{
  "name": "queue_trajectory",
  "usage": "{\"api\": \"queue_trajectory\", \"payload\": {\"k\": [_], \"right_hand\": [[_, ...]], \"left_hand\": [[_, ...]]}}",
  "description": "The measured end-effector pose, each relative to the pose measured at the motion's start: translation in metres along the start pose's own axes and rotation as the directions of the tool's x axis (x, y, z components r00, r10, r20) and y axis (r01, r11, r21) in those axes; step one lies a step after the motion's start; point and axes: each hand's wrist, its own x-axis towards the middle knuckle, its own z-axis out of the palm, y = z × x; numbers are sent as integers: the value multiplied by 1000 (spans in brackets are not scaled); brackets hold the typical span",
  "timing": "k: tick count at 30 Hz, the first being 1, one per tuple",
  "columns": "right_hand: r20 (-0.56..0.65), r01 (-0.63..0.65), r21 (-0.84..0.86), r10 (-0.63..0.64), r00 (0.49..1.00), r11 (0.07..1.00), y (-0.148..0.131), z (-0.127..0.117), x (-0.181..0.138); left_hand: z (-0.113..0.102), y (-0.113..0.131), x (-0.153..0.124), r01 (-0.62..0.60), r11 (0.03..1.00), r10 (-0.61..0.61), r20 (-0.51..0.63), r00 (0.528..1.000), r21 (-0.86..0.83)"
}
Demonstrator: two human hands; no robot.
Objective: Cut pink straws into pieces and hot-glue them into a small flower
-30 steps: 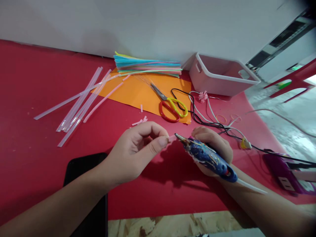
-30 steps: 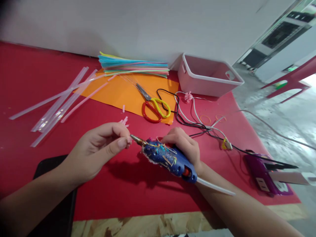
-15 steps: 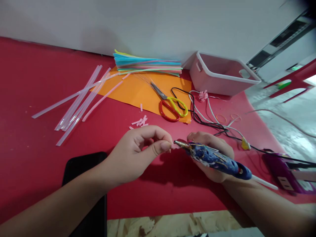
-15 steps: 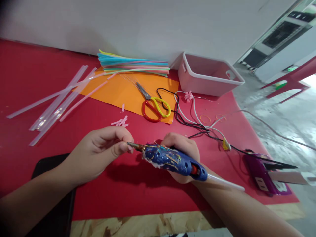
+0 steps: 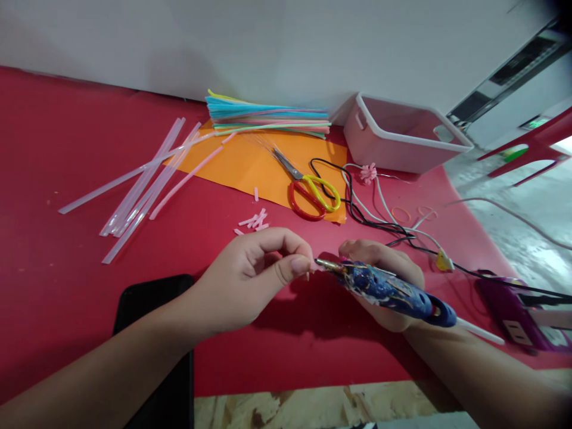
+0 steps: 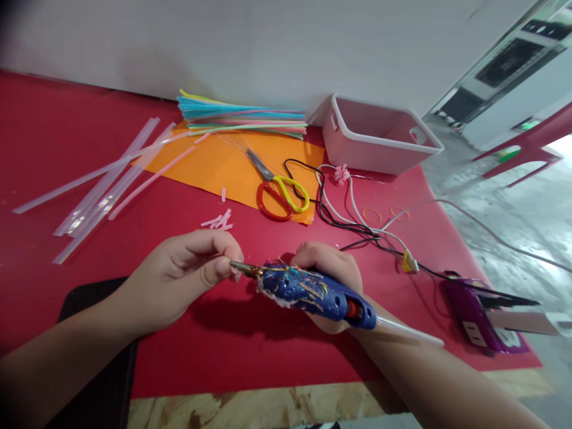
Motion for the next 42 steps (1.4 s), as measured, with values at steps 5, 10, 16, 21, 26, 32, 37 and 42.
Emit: {"api": "queue_trajectory", "payload": {"k": [5,10,16,21,26,32,37,42], "right_hand": [[5,3,-9,-3,1000,1000,-8,-2,6],[24,20,22,-21,999,1000,-9,-4,8],[18,36,72,-38,999,997,-3,-2,7],[43,51,84,-54,998,995,-1,-2,5],[69,56,92,-63,996,994,0,-4,4],[78,98,117,-107,991,988,2,-4,5],[100,100,112,-111,989,989,2,-5,5],[92,121,110,-132,987,986,2,-5,6]], "left_hand": [[-1,2,0,24,996,-22,26,999,-91],[-3,1,-1,98,977,-89,55,995,-188],[-4,3,1,142,963,-119,112,987,-227],[-5,3,1,242,942,-185,245,952,-230],[-8,3,0,319,927,-244,332,911,-196],[-10,3,2,324,918,-226,369,901,-230],[-11,2,2,331,914,-229,373,899,-236],[-11,3,1,337,916,-242,368,898,-218]]}}
